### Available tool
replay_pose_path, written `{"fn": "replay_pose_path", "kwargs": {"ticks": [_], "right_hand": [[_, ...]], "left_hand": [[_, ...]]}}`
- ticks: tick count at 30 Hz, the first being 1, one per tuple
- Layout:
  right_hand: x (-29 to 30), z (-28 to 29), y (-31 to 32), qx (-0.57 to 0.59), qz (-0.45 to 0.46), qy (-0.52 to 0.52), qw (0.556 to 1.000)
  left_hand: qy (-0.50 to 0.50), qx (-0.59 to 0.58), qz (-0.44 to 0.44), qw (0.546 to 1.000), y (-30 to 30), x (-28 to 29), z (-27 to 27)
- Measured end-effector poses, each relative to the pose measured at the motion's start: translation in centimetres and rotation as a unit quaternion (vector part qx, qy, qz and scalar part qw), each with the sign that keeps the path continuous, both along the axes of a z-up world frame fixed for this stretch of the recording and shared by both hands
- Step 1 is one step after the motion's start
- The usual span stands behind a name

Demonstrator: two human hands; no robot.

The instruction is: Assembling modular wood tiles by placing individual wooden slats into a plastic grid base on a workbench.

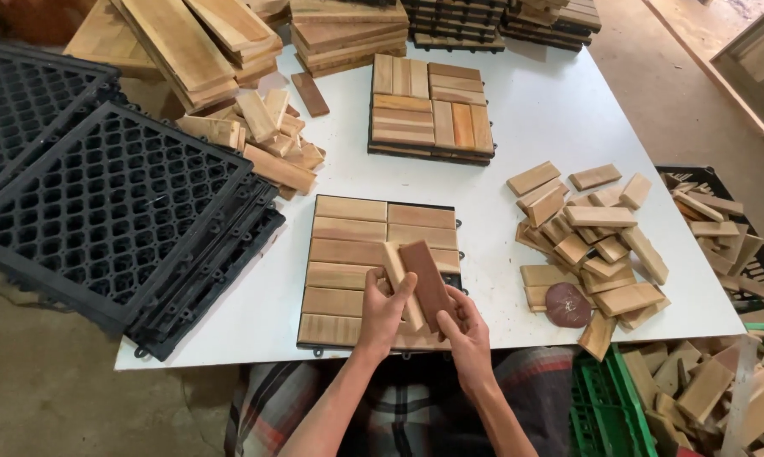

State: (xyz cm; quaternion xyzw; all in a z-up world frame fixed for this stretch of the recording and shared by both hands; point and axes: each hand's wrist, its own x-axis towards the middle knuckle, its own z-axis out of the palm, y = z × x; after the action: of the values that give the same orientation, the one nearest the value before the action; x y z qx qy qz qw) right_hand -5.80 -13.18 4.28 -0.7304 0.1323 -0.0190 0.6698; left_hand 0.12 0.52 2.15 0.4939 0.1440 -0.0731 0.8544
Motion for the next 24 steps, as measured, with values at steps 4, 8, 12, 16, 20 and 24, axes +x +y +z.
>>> {"fn": "replay_pose_path", "kwargs": {"ticks": [4,8,12,16,20,24], "right_hand": [[0.6,-2.1,-1.7,-0.116,0.157,-0.034,0.98],[0.0,-5.5,-2.9,-0.395,0.233,-0.147,0.876],[-0.6,-7.3,-2.9,-0.465,0.205,-0.269,0.818],[0.0,-5.7,-2.8,-0.369,0.101,-0.127,0.915],[2.0,-4.4,-3.3,-0.375,-0.056,-0.096,0.92],[2.6,-7.5,-4.4,-0.518,-0.016,0.003,0.855]], "left_hand": [[0.083,-0.03,0.057,0.995,1.4,-0.1,1.8],[0.128,-0.028,0.085,0.988,3.1,0.0,2.0],[0.124,-0.049,0.087,0.987,3.9,0.0,1.3],[0.143,-0.075,0.086,0.983,4.6,0.1,-0.6],[0.114,-0.053,0.067,0.99,4.3,0.4,-1.5],[0.111,0.024,0.053,0.992,3.6,0.2,-0.4]]}}
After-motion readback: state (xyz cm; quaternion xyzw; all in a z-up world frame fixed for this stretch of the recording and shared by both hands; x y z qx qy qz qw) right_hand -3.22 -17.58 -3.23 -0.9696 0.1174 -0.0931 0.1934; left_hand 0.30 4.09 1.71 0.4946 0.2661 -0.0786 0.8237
